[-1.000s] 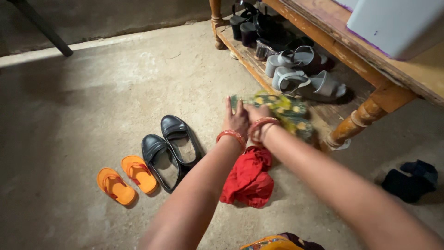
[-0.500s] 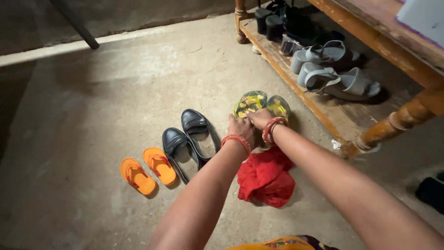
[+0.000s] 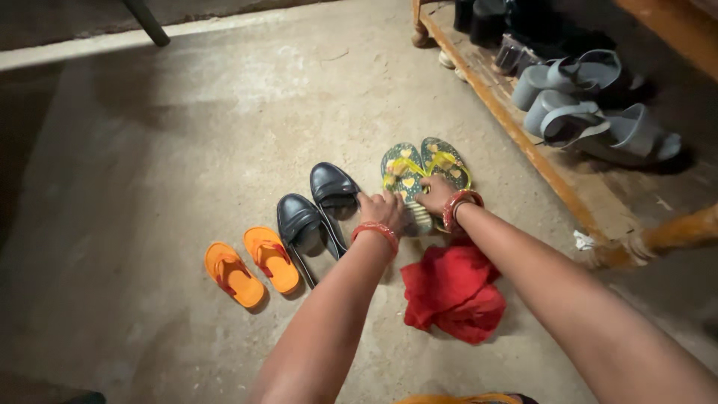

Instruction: The person removes several pairs of shoes from a wooden rack and places them on the floor. They then use a red cloth to wipe and clean the shoes one by one.

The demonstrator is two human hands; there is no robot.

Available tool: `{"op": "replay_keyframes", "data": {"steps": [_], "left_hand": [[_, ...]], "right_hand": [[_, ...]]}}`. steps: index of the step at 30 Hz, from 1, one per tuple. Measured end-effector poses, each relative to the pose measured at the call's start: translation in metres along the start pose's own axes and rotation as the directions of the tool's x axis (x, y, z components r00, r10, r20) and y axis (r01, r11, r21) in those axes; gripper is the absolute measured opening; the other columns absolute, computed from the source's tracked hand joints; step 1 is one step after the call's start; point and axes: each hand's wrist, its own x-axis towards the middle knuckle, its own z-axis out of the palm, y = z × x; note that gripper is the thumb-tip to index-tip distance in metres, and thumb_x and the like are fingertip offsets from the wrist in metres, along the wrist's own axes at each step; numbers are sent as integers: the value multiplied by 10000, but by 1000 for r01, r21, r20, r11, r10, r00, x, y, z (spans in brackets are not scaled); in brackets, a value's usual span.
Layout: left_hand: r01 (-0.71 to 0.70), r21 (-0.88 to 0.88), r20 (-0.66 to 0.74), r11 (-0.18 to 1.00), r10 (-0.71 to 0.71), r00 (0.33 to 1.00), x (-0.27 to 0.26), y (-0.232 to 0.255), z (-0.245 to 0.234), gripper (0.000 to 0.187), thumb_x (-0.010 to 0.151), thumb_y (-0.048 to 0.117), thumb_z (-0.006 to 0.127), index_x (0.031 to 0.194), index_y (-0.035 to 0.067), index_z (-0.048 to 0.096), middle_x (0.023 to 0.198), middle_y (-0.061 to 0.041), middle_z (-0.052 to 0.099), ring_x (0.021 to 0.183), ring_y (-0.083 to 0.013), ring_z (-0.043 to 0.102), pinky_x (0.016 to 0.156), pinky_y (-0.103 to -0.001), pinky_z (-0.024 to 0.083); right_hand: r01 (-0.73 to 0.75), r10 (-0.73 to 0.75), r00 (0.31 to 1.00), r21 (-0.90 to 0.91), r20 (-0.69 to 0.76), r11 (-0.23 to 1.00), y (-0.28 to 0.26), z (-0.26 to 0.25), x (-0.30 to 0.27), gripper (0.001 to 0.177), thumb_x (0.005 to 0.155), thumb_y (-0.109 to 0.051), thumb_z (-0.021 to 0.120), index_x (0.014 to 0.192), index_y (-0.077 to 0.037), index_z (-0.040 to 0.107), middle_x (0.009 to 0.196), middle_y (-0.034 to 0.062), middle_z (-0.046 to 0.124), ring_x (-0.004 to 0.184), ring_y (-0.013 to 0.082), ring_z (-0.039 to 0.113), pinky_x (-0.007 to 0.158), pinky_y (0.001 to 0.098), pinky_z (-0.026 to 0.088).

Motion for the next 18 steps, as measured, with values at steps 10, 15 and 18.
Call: {"op": "replay_keyframes", "data": {"steps": [10, 15, 18], "left_hand": [[86, 15, 251, 996, -87, 964, -28, -23, -9, 683, 960, 294, 585, 1557, 42, 368, 1606, -140, 360, 1451, -354, 356, 1080, -807, 175], [129, -76, 374, 989, -91, 923, -35, -25, -16, 526, 1001, 289, 552, 1507, 181, 458, 1683, -93, 198, 1438, -384, 377, 1049, -825, 250], [142, -124, 365, 982, -88, 927, -31, -25, -2, 507, 1012, 267, 540, 1505, 162, 478, 1693, -104, 200, 1363, -351, 487, 1013, -807, 336]], "right_hand": [[164, -141, 961, -78, 236, 983, 4, 37, -13, 642, 788, -264, 746, 1359, -8, 603, 1389, 193, 570, 1318, 331, 546, 1124, 368, 429], [193, -157, 968, -177, 197, 965, -5, 40, -14, 667, 772, -215, 774, 1375, -17, 572, 1471, 239, 445, 1354, 375, 446, 1129, 400, 352], [161, -123, 957, -127, 263, 979, -2, 43, -17, 653, 788, -176, 721, 1403, -30, 558, 1463, 199, 491, 1379, 342, 468, 1158, 372, 371]]}}
